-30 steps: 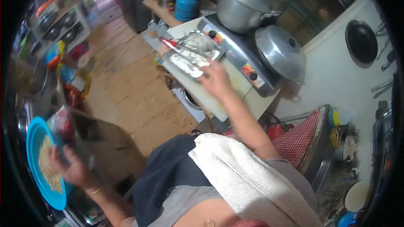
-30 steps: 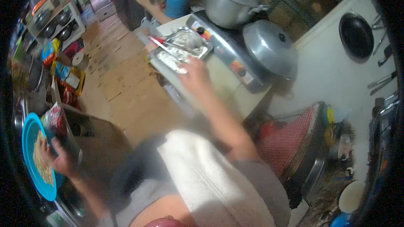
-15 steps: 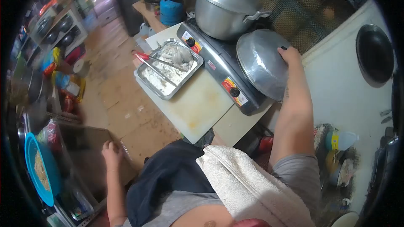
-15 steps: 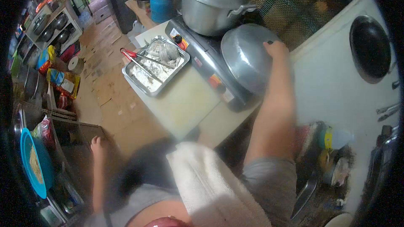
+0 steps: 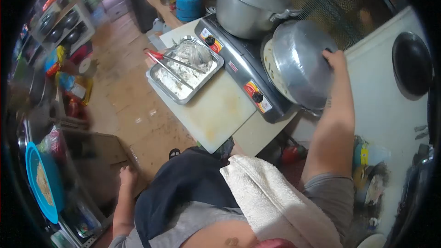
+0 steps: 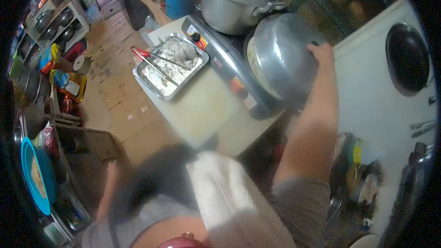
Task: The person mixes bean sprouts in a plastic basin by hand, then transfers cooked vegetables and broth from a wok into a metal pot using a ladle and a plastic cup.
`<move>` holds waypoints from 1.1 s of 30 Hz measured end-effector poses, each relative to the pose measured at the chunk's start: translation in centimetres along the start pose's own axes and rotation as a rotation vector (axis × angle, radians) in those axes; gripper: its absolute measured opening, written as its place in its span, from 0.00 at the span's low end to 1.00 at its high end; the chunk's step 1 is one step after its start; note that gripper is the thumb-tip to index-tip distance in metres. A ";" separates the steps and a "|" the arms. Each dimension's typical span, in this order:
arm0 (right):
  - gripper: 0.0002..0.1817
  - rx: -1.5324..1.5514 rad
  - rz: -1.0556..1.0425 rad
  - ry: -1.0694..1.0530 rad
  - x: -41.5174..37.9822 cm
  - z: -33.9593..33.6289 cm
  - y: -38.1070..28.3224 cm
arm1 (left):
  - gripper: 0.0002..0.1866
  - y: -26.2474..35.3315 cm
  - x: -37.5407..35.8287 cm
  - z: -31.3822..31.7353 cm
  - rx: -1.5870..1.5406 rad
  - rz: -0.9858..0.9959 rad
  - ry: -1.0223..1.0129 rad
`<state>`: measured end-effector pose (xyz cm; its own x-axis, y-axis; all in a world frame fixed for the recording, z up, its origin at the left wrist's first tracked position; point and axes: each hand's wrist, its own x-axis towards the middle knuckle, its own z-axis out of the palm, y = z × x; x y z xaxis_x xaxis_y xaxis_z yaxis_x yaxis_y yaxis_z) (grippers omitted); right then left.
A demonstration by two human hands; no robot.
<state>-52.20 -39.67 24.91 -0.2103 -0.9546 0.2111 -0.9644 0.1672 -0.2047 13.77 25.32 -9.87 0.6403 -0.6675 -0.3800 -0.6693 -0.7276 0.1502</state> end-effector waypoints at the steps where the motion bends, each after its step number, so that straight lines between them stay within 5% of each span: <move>1: 0.35 0.051 0.011 0.061 -0.5 -2.0 0.9 | 0.20 0.3 0.7 -0.2 -0.028 -0.015 -0.022; 10: 0.30 -0.026 0.392 0.172 -16.7 -18.2 12.6 | 0.24 -0.9 12.8 5.0 0.128 0.143 -0.265; 15: 0.39 0.002 0.590 0.196 -30.0 -18.5 29.1 | 0.23 5.4 15.0 0.3 0.150 0.206 -0.303; 16: 0.38 -0.299 0.756 0.143 -33.7 -19.8 23.2 | 0.24 6.7 14.9 -0.2 0.162 0.218 -0.287; 17: 0.38 -0.340 0.771 0.211 -36.5 -18.0 30.2 | 0.24 1.2 22.3 7.7 0.288 0.523 -0.283; 19: 0.35 -0.299 0.694 0.183 -42.4 -15.7 42.7 | 0.24 7.1 19.5 3.0 0.209 0.360 -0.237; 23: 0.33 -0.375 0.951 0.044 -50.2 -15.3 40.8 | 0.23 16.6 15.8 -4.2 0.184 0.426 -0.238; 27: 0.24 -0.571 1.124 -0.031 -53.3 -13.2 41.6 | 0.20 20.7 15.4 -4.9 0.133 0.573 -0.203; 28: 0.21 -0.681 1.000 -0.071 -53.8 -12.4 43.1 | 0.20 21.8 14.7 -5.2 0.128 0.592 -0.200; 30: 0.18 -0.766 0.953 0.245 -51.8 -11.1 38.8 | 0.20 23.4 13.7 -5.5 0.121 0.618 -0.188; 33: 0.15 -0.444 0.501 0.791 -45.7 -6.2 27.7 | 0.23 22.5 12.7 -4.5 0.145 0.613 -0.193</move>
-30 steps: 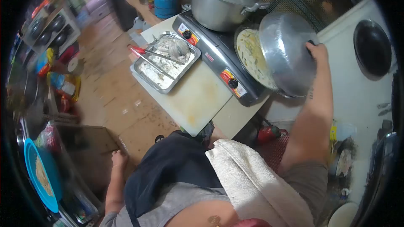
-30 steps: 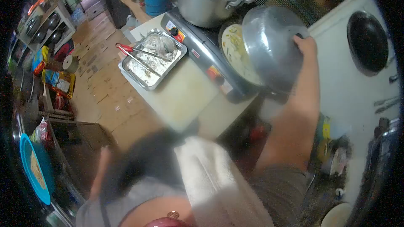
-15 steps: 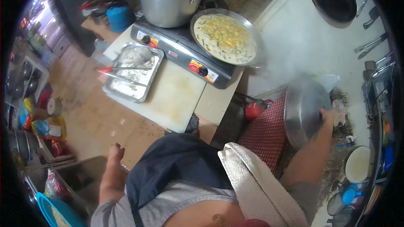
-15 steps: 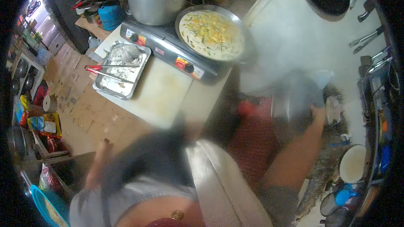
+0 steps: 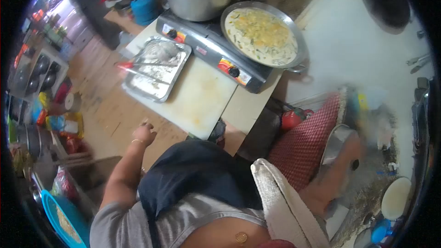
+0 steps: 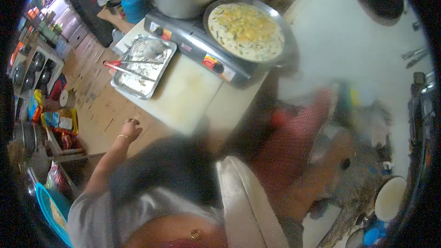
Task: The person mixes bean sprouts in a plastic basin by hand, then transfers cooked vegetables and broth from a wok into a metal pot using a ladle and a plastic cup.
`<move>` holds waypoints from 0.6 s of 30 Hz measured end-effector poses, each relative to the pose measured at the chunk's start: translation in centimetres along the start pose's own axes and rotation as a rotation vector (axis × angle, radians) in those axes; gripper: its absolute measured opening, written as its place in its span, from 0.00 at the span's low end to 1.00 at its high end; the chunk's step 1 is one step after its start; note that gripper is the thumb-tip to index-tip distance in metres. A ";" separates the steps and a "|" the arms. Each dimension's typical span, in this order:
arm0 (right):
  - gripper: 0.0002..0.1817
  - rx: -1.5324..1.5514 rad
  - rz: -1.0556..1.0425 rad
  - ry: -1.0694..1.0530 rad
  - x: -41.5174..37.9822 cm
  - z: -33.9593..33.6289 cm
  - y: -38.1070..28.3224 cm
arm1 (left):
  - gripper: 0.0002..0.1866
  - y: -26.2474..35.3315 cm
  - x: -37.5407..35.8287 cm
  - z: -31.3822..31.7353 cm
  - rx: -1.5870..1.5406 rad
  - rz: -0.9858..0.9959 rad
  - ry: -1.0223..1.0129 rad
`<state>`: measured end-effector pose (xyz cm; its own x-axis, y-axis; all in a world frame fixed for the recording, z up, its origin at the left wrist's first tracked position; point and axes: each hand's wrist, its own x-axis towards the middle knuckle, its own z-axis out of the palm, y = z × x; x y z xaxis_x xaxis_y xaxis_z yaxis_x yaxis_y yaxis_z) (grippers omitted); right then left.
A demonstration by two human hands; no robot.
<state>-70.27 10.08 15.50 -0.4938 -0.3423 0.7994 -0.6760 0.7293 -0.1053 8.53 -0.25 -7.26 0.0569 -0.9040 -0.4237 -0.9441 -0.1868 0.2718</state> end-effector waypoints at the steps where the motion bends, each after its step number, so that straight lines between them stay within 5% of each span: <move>1: 0.14 0.207 -0.062 0.017 -1.9 0.7 -5.7 | 0.23 -0.5 -0.1 1.0 0.004 -0.004 -0.013; 4: 0.11 0.571 -0.248 -0.302 -10.4 3.1 -22.0 | 0.23 -1.0 -2.5 1.9 -0.023 -0.074 -0.105; 5: 0.11 0.581 -0.465 -0.493 -13.5 4.8 -26.2 | 0.23 -1.4 -4.0 1.8 -0.041 -0.123 -0.139; 6: 0.11 0.607 -0.394 -0.538 -16.5 4.0 -31.7 | 0.23 -2.9 -4.8 2.6 -0.078 -0.152 -0.194; 9: 0.10 0.969 -0.735 -0.654 -22.2 6.4 -40.5 | 0.24 -8.4 -7.5 6.9 -0.086 -0.243 -0.255; 11: 0.10 0.786 -0.639 -0.935 -23.8 8.3 -45.6 | 0.24 -7.8 -11.8 4.8 -0.155 -0.366 -0.202; 14: 0.16 0.575 -0.444 -0.995 -24.4 8.2 -48.6 | 0.22 -9.4 -16.8 6.5 -0.361 -0.575 -0.114; 15: 0.17 0.547 -0.608 -0.704 -27.4 18.0 -47.9 | 0.22 -9.7 -18.5 7.3 -0.378 -0.634 -0.114; 16: 0.18 0.526 -0.488 -0.799 -25.5 12.1 -48.3 | 0.23 -10.3 -20.3 8.6 -0.384 -0.638 -0.107; 17: 0.19 0.516 -0.331 -0.746 -27.2 18.0 -48.2 | 0.23 -11.2 -22.0 10.7 -0.449 -0.686 -0.069; 18: 0.19 0.555 -0.073 -0.929 -26.3 13.9 -48.4 | 0.23 -12.5 -23.7 13.9 -0.511 -0.723 -0.036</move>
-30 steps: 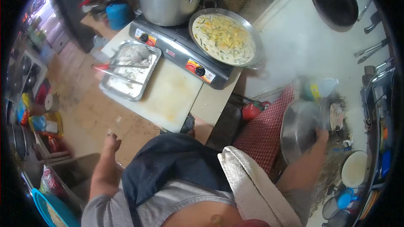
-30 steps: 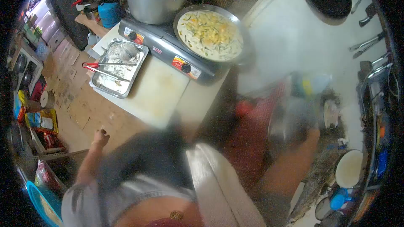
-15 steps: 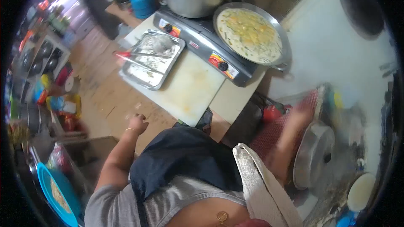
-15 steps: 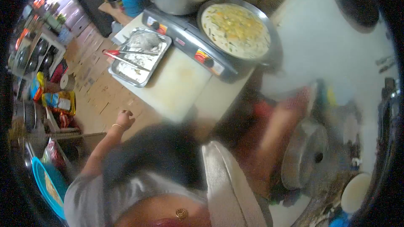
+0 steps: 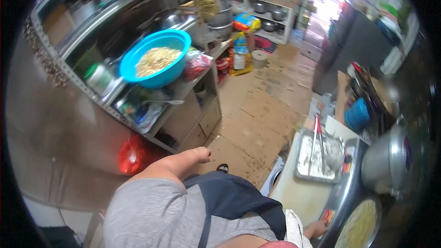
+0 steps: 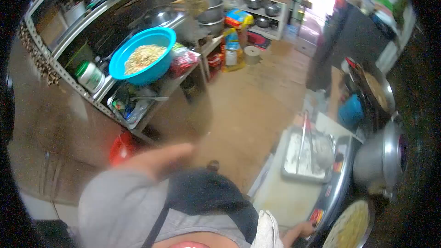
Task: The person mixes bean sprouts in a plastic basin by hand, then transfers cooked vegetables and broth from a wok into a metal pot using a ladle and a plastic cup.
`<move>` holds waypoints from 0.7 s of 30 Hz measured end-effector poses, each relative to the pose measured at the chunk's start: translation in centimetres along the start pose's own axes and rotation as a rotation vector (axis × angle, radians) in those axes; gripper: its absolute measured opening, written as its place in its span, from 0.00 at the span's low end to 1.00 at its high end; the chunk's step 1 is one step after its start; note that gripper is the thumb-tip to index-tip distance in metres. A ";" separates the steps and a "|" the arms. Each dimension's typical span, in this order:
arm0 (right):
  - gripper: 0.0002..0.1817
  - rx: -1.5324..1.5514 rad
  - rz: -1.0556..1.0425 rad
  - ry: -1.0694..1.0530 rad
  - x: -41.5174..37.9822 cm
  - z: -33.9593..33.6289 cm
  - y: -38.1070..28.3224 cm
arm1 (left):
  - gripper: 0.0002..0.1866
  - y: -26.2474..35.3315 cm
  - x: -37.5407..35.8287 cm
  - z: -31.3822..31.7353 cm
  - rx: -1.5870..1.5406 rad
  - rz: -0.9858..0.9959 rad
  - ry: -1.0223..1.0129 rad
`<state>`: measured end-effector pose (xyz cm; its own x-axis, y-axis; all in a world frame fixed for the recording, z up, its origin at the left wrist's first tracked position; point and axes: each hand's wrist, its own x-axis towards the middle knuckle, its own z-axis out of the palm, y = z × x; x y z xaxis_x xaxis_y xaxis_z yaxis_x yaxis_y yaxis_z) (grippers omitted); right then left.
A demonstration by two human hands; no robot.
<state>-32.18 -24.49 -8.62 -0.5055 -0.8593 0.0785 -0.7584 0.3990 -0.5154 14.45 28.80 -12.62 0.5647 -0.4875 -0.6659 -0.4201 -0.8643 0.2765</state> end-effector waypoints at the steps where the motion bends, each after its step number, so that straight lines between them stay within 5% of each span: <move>1: 0.19 0.138 0.254 -0.065 -3.5 -3.8 -3.5 | 0.23 -2.6 -0.4 1.5 -0.070 -0.022 0.012; 5: 0.15 0.512 0.050 -0.100 -8.9 0.5 -11.1 | 0.23 -9.5 -4.1 5.2 -0.008 -0.173 -0.112; 10: 0.10 0.773 -0.170 -0.376 -20.5 4.9 -23.9 | 0.21 -13.6 -4.9 7.3 -0.005 -0.078 -0.169; 13: 0.07 0.874 -0.232 -0.702 -31.5 6.9 -32.2 | 0.20 -12.0 -6.4 1.2 -0.390 -0.178 0.010; 15: 0.08 0.896 -0.525 -1.049 -39.7 8.5 -37.8 | 0.20 -13.6 -4.3 1.2 -0.565 -0.213 0.036; 19: 0.06 0.919 -1.022 -1.244 -54.3 10.3 -48.0 | 0.19 -14.8 -3.4 -0.5 -0.686 -0.333 0.061; 21: 0.06 0.919 -1.089 -1.375 -60.5 9.1 -52.4 | 0.19 -16.4 -3.4 1.1 -0.676 -0.386 0.122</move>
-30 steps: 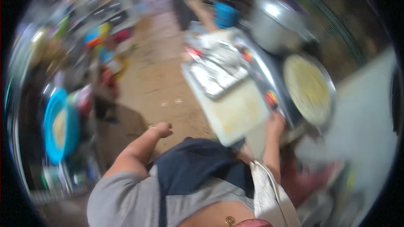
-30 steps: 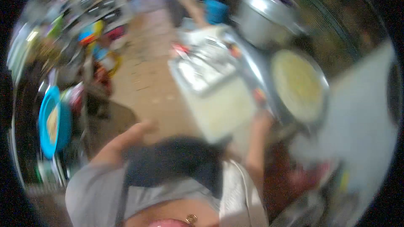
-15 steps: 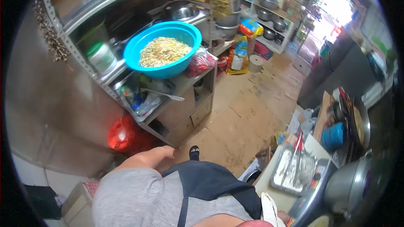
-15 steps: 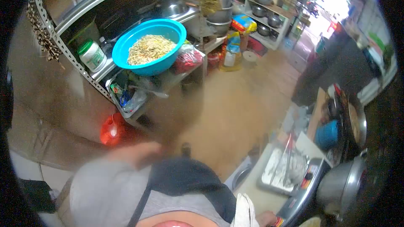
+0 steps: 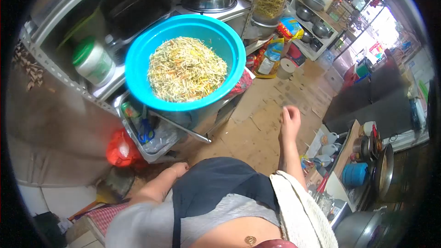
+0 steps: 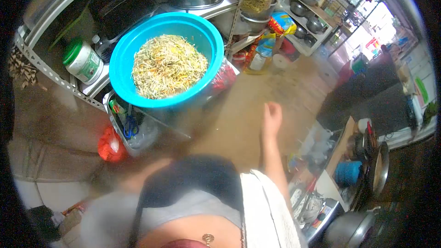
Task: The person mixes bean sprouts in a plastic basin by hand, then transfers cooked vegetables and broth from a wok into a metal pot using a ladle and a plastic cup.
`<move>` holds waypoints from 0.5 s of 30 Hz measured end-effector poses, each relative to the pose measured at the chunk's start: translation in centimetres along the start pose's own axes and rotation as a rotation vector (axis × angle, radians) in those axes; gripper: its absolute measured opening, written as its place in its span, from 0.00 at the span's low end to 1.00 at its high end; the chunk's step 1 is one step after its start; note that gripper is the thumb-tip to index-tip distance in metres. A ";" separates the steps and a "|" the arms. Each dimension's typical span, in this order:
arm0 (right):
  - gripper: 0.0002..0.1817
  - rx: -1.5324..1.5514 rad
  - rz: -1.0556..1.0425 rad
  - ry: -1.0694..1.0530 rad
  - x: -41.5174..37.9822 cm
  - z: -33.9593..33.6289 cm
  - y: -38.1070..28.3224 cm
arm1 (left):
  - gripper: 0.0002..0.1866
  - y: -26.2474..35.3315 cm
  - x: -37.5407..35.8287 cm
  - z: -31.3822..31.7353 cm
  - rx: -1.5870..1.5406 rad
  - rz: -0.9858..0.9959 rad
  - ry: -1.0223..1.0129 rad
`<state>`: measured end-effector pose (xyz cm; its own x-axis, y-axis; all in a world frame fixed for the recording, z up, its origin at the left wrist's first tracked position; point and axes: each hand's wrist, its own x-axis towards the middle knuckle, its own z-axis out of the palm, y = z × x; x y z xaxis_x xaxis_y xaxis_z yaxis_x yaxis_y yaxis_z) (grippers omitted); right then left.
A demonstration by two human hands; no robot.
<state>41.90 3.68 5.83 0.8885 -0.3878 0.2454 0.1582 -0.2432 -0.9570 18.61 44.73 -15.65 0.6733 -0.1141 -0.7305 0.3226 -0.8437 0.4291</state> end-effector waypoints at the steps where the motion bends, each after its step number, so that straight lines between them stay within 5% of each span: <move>1: 0.06 -0.050 -0.091 -0.056 2.2 2.3 -2.0 | 0.20 -0.7 -0.1 0.3 -0.035 -0.027 0.039; 4: 0.08 -0.016 -0.128 -0.259 10.3 8.7 -4.5 | 0.20 -5.7 1.2 3.8 -0.196 -0.135 0.196; 6: 0.08 -0.048 -0.344 -0.316 16.7 13.9 -4.2 | 0.18 -4.8 -1.8 3.4 -0.263 -0.311 0.261; 8: 0.13 -0.211 -0.441 -0.476 21.7 19.2 -6.8 | 0.15 -9.5 -0.5 8.0 0.030 -0.219 0.282; 10: 0.12 -0.202 -0.658 -0.559 25.9 25.5 -7.6 | 0.14 -11.3 -1.0 11.5 -0.398 -0.495 0.474; 13: 0.12 -0.340 -0.972 -0.523 31.2 34.4 -6.8 | 0.14 -4.4 -4.0 13.1 -0.605 -0.695 0.696; 15: 0.09 -0.382 -1.120 -0.509 33.2 38.8 -6.3 | 0.15 -0.8 -4.7 14.1 -0.352 -0.659 0.793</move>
<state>87.12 26.81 13.97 0.4293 0.5524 0.7146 0.8629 -0.4846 -0.1438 5.84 38.52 -20.04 0.4953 0.7829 -0.3765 0.8648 -0.4031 0.2995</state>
